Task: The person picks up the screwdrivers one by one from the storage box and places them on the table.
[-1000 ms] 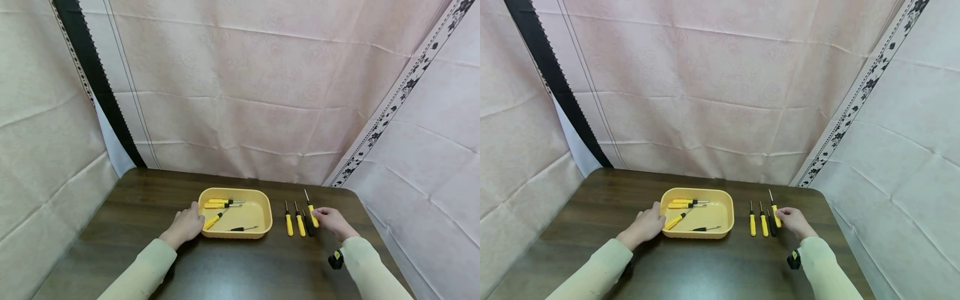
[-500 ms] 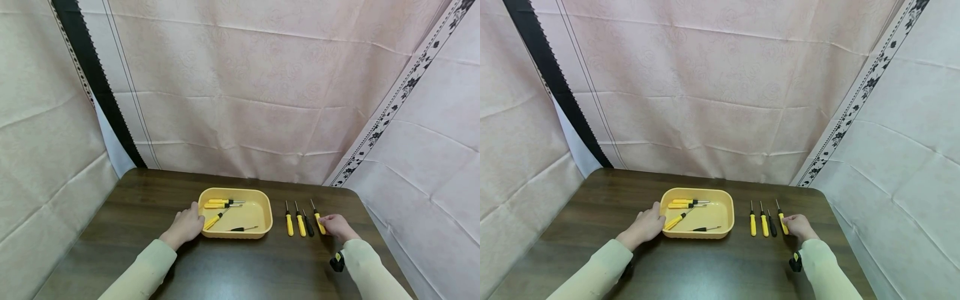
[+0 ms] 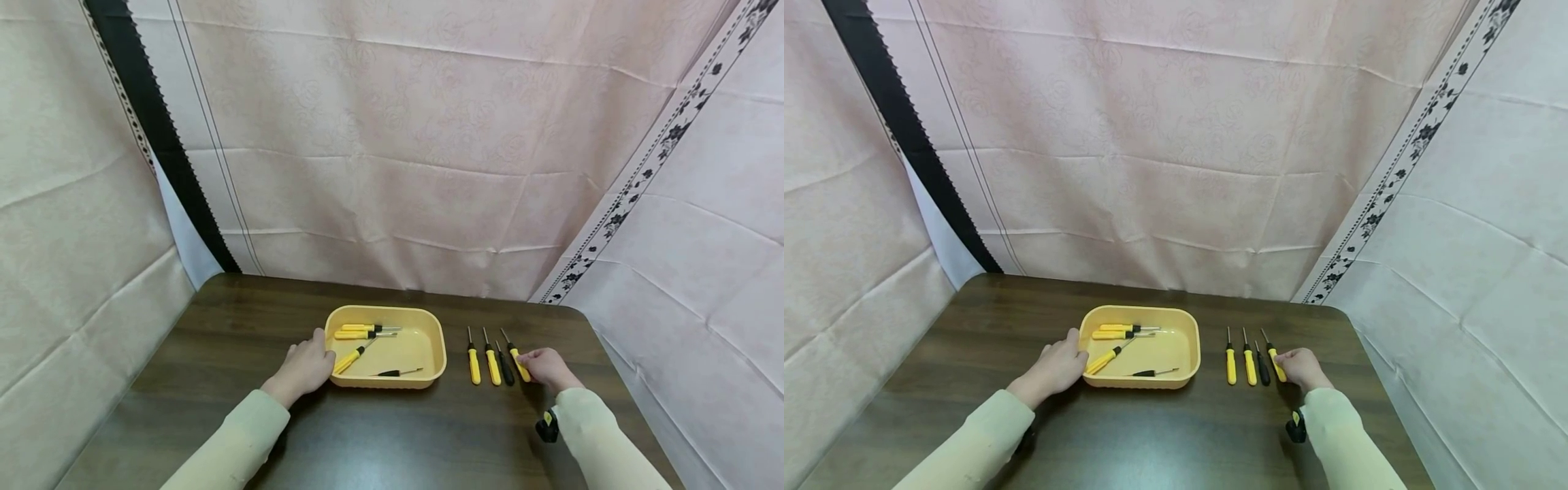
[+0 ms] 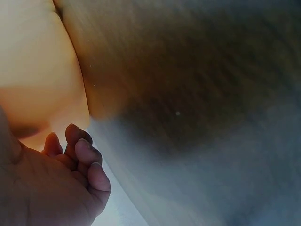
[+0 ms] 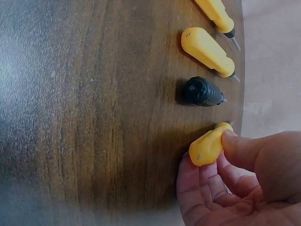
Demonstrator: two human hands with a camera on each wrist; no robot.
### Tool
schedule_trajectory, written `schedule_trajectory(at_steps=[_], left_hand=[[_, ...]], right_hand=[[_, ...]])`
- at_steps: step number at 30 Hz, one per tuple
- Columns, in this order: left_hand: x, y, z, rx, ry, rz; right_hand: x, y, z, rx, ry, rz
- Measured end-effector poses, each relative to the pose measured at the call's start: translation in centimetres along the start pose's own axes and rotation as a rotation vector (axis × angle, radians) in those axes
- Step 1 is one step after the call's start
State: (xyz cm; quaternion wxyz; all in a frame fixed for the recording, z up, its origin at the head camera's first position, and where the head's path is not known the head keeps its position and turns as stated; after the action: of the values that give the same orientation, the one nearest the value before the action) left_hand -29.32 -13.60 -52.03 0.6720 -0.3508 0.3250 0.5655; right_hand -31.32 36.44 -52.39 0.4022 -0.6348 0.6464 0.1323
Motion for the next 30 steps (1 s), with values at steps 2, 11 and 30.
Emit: schedule_trajectory(at_steps=[2, 11, 30], left_hand=[[-0.1, 0.0, 0.1, 0.0, 0.001, 0.002], [-0.2, -0.2, 0.2, 0.0, 0.014, -0.001], [-0.2, -0.2, 0.2, -0.01, 0.012, -0.008]], right_hand=[[0.0, 0.0, -0.1, 0.006, -0.008, 0.001], [-0.1, -0.5, -0.4, 0.055, 0.017, -0.01], [-0.2, -0.5, 0.5, 0.075, 0.102, -0.013]])
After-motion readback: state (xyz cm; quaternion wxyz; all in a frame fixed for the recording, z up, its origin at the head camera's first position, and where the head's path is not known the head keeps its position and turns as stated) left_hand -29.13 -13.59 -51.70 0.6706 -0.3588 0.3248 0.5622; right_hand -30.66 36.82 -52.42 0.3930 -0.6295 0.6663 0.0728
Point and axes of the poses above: each hand's wrist, its own y-axis towards the middle knuckle, its own x-axis out of the palm, z = x × y, the point moved 5 cm from there along y, towards the middle knuckle, and after that the axes turned 1 degree about -y, right-handed, at the moved point
